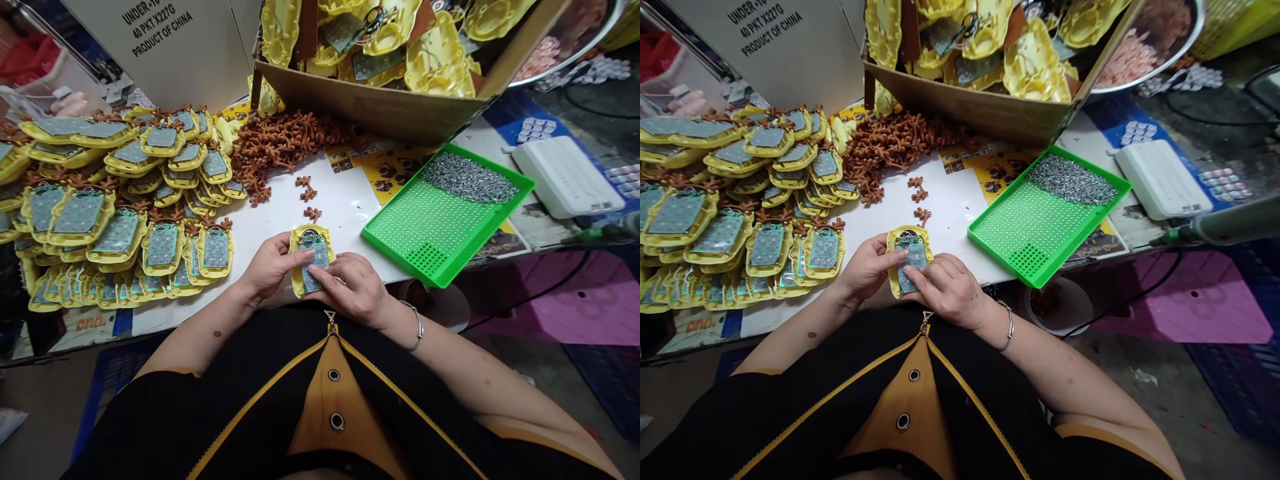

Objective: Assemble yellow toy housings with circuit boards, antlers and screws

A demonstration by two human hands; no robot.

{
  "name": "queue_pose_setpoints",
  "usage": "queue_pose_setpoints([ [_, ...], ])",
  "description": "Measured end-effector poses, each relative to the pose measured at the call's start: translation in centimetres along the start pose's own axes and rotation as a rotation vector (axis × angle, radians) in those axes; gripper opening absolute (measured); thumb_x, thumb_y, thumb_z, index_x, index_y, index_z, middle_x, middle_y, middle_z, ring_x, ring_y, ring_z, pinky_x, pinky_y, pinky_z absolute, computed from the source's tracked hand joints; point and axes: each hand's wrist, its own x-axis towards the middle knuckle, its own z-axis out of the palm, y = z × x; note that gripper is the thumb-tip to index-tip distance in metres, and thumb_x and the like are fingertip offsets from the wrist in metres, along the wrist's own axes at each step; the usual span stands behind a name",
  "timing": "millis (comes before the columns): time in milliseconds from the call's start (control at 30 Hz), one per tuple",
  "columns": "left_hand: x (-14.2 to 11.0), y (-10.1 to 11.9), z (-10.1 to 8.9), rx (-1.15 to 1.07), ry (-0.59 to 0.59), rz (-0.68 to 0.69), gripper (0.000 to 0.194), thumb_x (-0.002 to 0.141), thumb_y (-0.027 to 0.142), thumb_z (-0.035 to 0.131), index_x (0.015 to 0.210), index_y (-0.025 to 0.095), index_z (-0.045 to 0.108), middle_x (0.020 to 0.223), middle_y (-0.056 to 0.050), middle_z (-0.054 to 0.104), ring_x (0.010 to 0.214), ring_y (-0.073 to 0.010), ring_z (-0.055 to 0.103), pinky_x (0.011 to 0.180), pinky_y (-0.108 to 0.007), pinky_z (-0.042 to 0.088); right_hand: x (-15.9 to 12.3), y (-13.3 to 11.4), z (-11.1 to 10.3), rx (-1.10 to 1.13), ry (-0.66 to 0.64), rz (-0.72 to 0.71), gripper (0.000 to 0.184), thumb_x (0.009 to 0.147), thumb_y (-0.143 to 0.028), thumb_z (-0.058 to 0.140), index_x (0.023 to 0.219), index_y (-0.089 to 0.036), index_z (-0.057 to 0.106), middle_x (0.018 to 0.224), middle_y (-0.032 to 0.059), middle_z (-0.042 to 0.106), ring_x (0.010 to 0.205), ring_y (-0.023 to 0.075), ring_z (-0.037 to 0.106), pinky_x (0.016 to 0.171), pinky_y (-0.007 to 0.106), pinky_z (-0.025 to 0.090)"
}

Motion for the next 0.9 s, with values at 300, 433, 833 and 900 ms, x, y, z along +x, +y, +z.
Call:
queue_pose_setpoints([
  [300, 0.2, 0.0, -0.2, -0.024, -0.060, -0.118, 0.034, 0.060, 0.030, 0.090, 0.086, 0.013, 0.076, 0.081, -0.004, 0.074, 0.072, -0.0145, 0.065, 0.072, -0.028, 0.051, 1.3, 0.7, -0.8, 0.124, 0.026, 0.192, 0.040, 0.097, -0.043, 0.055, 0.127, -0.018, 0.062, 0.092, 0.0089, 0.064, 0.081, 0.0191, 0.060, 0.068, 0.034, 0.053],
  [433, 0.0, -0.2, -0.4, 0.031, -0.137, -0.130, 0.030, 0.062, 0.028, 0.089, 0.084, 0.014, 0.075, 0.076, -0.001, 0.070, 0.069, -0.0121, 0.062, 0.069, -0.026, 0.050, 2.6, 1.9, -1.2, 0.242, -0.078, 0.341, 0.026, 0.095, -0.020, 0.055, 0.117, -0.024, 0.068, 0.102, 0.0083, 0.065, 0.095, 0.0203, 0.063, 0.081, 0.038, 0.053],
  [833, -0.6, -0.1, 0.0, -0.026, -0.165, -0.247, 0.034, 0.062, 0.026, 0.089, 0.091, 0.014, 0.075, 0.083, -0.003, 0.072, 0.072, -0.0141, 0.065, 0.071, -0.028, 0.052, 2.8, 2.7, -2.1, 0.072, -0.282, 0.214, 0.016, 0.096, -0.024, 0.054, 0.093, -0.019, 0.068, 0.112, 0.0127, 0.069, 0.098, 0.0257, 0.062, 0.086, 0.043, 0.049],
  [900, -0.7, -0.2, 0.2, -0.054, -0.154, -0.245, 0.035, 0.062, 0.026, 0.089, 0.092, 0.014, 0.074, 0.081, -0.003, 0.071, 0.072, -0.0143, 0.065, 0.071, -0.028, 0.052, 2.9, 2.9, -2.2, 0.106, -0.286, 0.221, 0.016, 0.096, -0.024, 0.053, 0.094, -0.020, 0.068, 0.112, 0.0120, 0.069, 0.098, 0.0251, 0.062, 0.086, 0.043, 0.049],
])
